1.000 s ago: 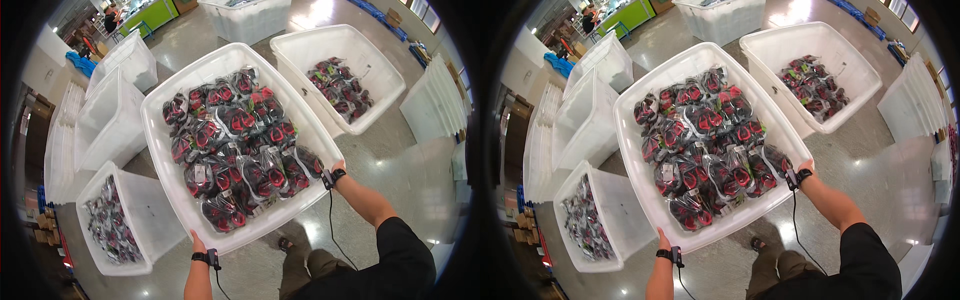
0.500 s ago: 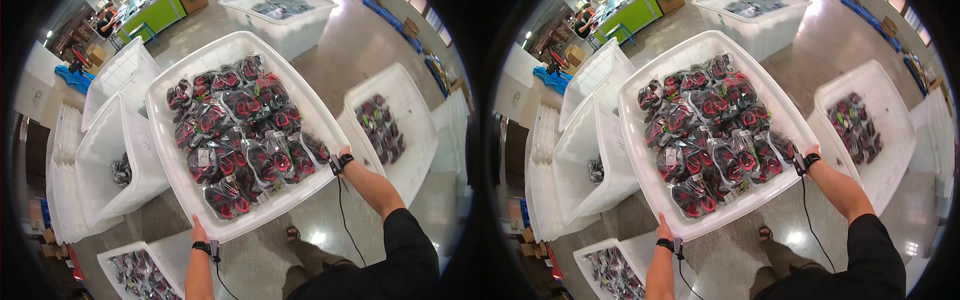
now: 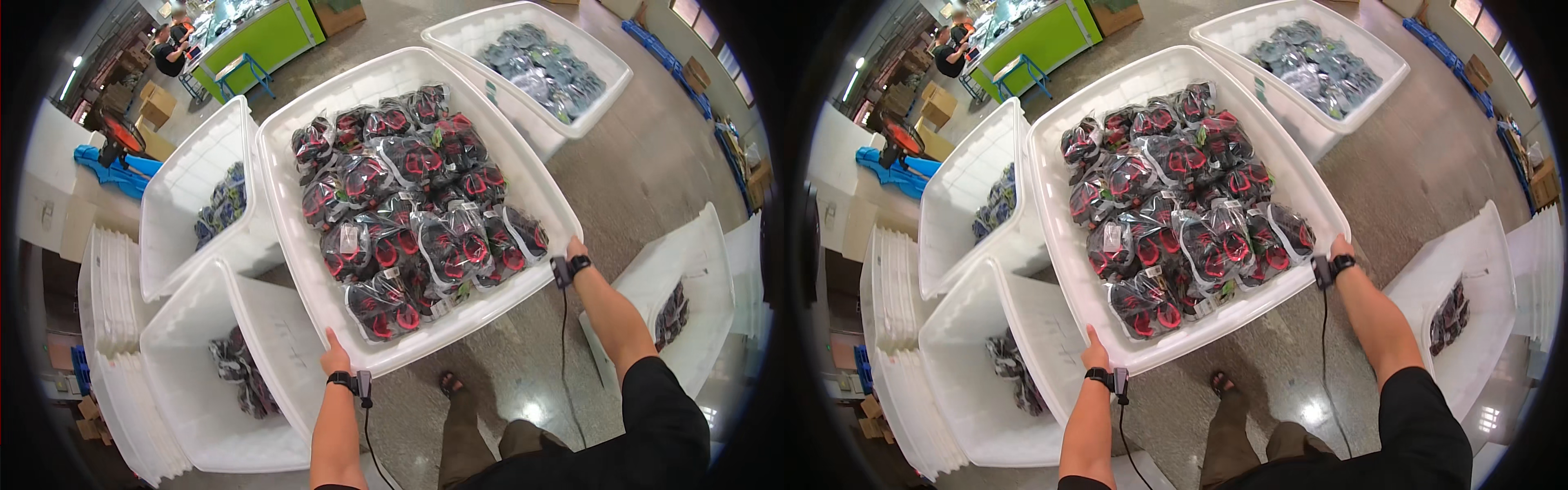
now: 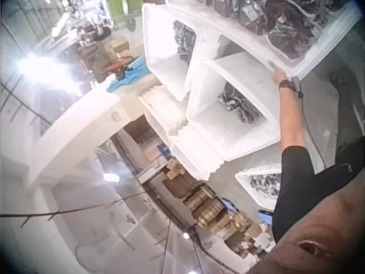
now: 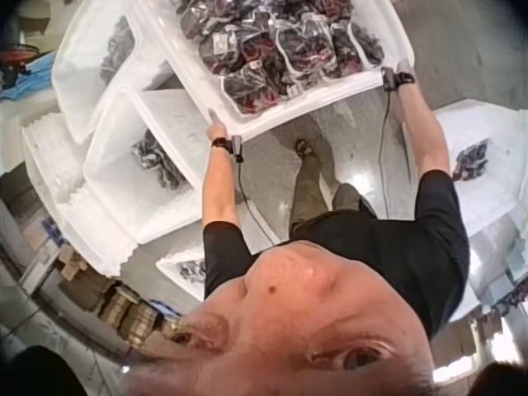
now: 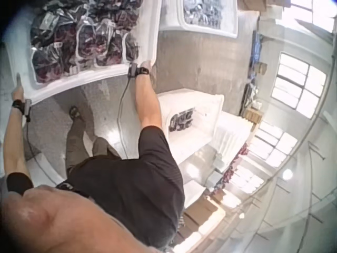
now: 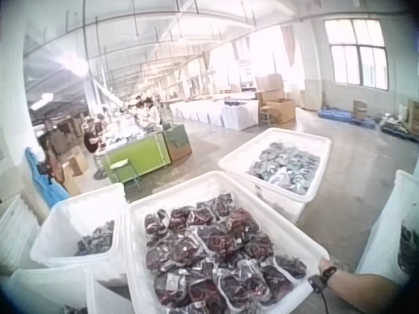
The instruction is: The person picks packaged shoes from a conveyor belt and places them into a large white bin. Later, the person moves to another area and handles a different bin containing packaged footwear, continuing to sort items by hand.
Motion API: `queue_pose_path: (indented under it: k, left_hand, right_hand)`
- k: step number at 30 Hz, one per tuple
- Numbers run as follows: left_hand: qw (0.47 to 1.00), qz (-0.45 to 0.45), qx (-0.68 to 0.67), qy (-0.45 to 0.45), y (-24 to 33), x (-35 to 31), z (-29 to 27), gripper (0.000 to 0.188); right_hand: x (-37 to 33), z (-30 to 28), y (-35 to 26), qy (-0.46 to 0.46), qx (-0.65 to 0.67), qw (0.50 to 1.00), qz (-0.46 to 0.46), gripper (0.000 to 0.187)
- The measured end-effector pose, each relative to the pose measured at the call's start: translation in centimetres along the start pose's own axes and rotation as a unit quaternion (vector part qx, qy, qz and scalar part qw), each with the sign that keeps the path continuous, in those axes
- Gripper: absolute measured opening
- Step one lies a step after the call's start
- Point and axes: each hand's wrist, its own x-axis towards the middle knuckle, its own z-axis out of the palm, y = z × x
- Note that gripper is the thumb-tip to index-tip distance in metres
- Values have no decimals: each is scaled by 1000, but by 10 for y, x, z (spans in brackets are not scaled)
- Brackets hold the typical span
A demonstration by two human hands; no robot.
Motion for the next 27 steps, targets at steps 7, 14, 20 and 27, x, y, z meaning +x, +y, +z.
queue_pose_path:
  k: [7,14,20,27]
  left_hand:
    - [995,8,82,59,-29,-28,-27,114]
    - [996,-33,13,82,-78,-28,-101,109]
    - [996,-60,-60,18,-74,-22,-102,111]
    - [996,-48,15,80,-76,-36,-120,112]
  right_hand:
    - [-55,3,82,220,-46,972,-66,81]
    - [-127,-17,132,190,17,980,-54,80]
    - [-118,-18,136,192,-17,972,-137,82]
    - [-123,-21,143,192,-88,975,-74,83]
